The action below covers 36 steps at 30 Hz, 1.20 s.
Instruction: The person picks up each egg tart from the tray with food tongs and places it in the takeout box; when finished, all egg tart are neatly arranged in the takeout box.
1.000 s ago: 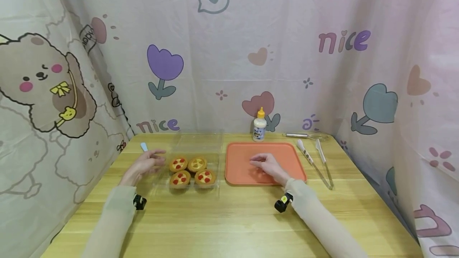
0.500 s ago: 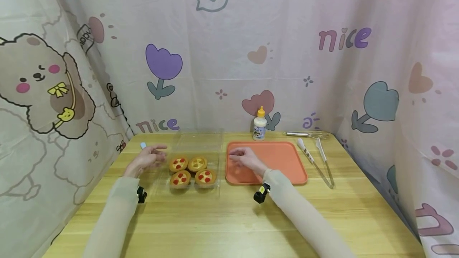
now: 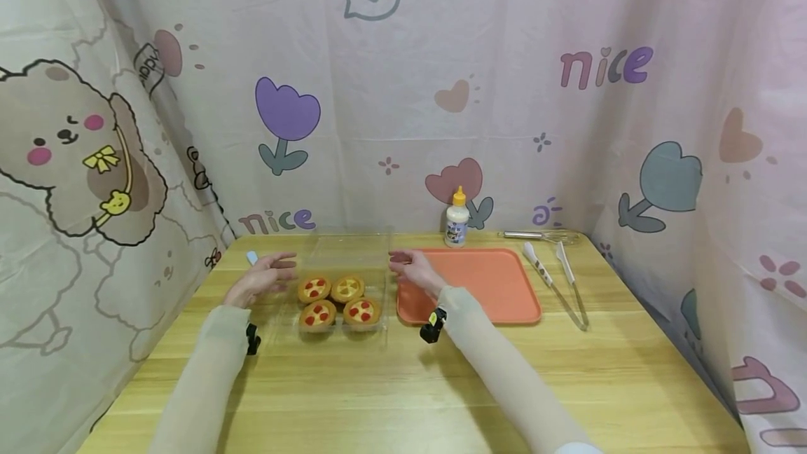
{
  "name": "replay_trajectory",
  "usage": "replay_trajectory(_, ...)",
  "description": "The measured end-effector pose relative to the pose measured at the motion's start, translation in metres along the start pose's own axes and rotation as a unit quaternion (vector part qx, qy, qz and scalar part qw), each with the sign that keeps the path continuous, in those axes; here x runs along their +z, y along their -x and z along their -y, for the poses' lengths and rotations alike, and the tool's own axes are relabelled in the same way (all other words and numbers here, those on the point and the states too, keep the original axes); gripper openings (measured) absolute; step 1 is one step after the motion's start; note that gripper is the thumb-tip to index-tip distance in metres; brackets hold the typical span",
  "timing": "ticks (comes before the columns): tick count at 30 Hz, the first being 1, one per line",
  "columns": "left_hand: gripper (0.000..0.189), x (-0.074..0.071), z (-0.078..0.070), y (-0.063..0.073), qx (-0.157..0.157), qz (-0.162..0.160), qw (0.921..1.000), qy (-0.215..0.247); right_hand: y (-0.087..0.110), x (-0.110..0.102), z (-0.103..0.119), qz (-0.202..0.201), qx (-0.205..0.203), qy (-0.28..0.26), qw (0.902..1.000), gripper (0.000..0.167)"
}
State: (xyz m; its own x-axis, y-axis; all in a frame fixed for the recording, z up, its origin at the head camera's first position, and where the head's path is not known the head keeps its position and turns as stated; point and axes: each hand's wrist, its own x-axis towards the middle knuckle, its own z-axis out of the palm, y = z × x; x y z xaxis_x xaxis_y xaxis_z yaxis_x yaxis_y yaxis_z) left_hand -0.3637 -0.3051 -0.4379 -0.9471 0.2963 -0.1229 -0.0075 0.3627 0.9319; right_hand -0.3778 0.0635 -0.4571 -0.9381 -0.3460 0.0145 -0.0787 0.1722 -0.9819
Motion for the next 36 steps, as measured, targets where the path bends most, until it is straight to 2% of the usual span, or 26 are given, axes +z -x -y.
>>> replay_trajectory(7,0.063,0.002,0.002,-0.008,0.009,0.025,0.9988,0.042,-0.007,0.006,0.001,0.013,0.007,0.005,0.9999,0.047)
replay_trajectory(18,0.064,0.002,0.003,-0.012,0.028,0.022,0.9949,0.095,-0.007,0.008,0.001,-0.003,0.028,-0.020,0.9994,0.054)
replay_trajectory(22,0.071,0.003,0.003,-0.013,0.031,0.004,0.9939,0.105,-0.006,0.009,-0.001,-0.021,0.022,-0.031,0.9991,0.055)
replay_trajectory(29,0.078,0.006,0.000,-0.015,0.047,-0.068,0.9955,0.046,-0.006,0.014,-0.004,-0.070,-0.010,-0.041,0.9966,0.046)
replay_trajectory(36,0.075,0.009,-0.003,-0.017,0.047,-0.113,0.9924,-0.014,-0.011,0.017,-0.004,-0.108,-0.041,-0.025,0.9930,0.034)
